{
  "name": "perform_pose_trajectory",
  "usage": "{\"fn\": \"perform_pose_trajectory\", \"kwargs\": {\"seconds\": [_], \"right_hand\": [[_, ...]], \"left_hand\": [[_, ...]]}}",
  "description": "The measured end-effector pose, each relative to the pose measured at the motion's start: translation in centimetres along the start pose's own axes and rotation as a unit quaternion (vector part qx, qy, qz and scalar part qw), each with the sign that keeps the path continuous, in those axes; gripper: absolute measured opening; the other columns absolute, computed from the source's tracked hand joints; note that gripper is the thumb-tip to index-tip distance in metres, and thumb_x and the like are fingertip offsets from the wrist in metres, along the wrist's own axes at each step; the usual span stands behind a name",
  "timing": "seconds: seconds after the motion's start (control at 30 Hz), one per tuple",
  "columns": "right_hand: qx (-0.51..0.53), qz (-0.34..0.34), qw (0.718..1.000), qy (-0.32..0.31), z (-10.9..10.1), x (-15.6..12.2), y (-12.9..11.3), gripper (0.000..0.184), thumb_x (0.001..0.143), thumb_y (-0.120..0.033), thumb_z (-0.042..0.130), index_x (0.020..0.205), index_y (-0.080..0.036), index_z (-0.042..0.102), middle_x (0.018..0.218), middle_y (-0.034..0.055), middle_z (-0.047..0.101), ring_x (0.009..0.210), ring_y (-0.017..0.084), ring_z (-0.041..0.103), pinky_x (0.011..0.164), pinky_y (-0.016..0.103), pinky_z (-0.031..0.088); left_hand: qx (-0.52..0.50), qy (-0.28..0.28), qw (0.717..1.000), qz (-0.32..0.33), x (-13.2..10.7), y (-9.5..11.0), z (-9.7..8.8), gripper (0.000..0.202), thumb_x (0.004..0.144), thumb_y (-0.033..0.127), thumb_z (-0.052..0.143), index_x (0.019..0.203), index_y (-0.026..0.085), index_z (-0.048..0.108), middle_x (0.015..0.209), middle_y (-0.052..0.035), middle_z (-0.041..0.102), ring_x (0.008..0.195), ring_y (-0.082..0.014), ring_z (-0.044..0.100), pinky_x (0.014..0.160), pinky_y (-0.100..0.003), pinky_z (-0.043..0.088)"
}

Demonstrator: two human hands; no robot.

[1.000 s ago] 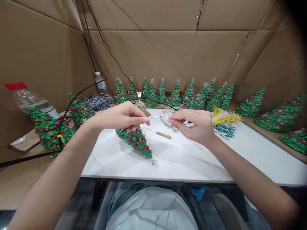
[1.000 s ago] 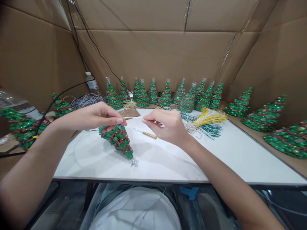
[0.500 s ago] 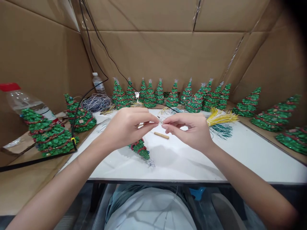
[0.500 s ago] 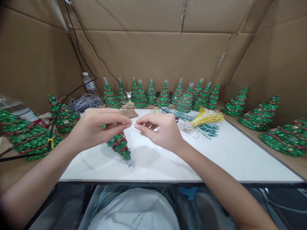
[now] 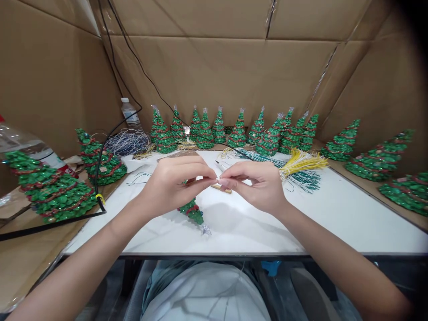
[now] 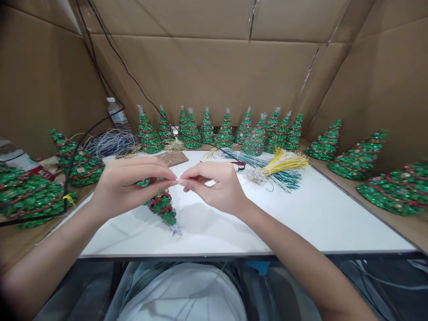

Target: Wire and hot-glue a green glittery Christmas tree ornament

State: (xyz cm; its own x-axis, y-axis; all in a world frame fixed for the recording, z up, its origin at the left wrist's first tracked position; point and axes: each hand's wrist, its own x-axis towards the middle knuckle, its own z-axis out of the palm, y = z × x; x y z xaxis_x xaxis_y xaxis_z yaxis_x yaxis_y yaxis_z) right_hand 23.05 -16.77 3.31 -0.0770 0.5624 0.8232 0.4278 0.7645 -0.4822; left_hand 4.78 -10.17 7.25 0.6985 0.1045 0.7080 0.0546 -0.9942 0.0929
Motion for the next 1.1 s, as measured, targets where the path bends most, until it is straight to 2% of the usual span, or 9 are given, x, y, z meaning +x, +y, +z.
{"fn": "perform_pose_trajectory", "kwargs": {"seconds": [0.63, 0.73, 0.87, 1.1], "right_hand": [[0.029, -0.005, 0.999, -0.042, -0.2, -0.1, 0.4, 0.007, 0.08, -0.016, 0.064, 0.074, -0.016, 0.069, 0.066, 0.0013, 0.069, 0.058, 0.009, 0.063, 0.053, 0.018, 0.054], [0.027, 0.017, 0.999, -0.028, -0.3, 0.0, 0.6, 0.006, 0.078, -0.016, 0.066, 0.073, -0.016, 0.069, 0.066, 0.0014, 0.069, 0.057, 0.01, 0.064, 0.053, 0.019, 0.055], [0.017, 0.083, 0.996, 0.007, -1.2, 0.2, 1.3, 0.008, 0.077, -0.022, 0.068, 0.071, -0.016, 0.068, 0.065, 0.0015, 0.069, 0.056, 0.012, 0.066, 0.053, 0.021, 0.056], [-0.024, 0.153, 0.983, 0.098, -4.8, 0.6, 3.9, 0.015, 0.074, -0.031, 0.07, 0.071, -0.017, 0.064, 0.06, 0.001, 0.067, 0.053, 0.015, 0.065, 0.052, 0.027, 0.056]], "left_hand": [[-0.016, -0.061, 0.998, -0.014, 0.0, 0.1, 0.0, 0.013, 0.085, 0.023, 0.057, 0.076, 0.018, 0.065, 0.067, -0.0006, 0.065, 0.058, -0.0085, 0.056, 0.055, -0.019, 0.042], [0.005, -0.046, 0.998, -0.039, 0.0, 0.0, -0.1, 0.009, 0.083, 0.024, 0.06, 0.079, 0.018, 0.067, 0.065, 0.0009, 0.065, 0.056, -0.0078, 0.056, 0.053, -0.018, 0.041], [0.017, -0.028, 0.995, -0.09, -0.3, -0.4, -0.8, 0.009, 0.081, 0.024, 0.062, 0.078, 0.018, 0.068, 0.068, 0.0, 0.068, 0.057, -0.0084, 0.057, 0.054, -0.019, 0.043], [0.033, -0.026, 0.989, -0.14, -0.6, -2.0, -2.8, 0.013, 0.079, 0.026, 0.061, 0.074, 0.019, 0.069, 0.072, -0.0015, 0.07, 0.065, -0.0114, 0.061, 0.06, -0.021, 0.046]]}}
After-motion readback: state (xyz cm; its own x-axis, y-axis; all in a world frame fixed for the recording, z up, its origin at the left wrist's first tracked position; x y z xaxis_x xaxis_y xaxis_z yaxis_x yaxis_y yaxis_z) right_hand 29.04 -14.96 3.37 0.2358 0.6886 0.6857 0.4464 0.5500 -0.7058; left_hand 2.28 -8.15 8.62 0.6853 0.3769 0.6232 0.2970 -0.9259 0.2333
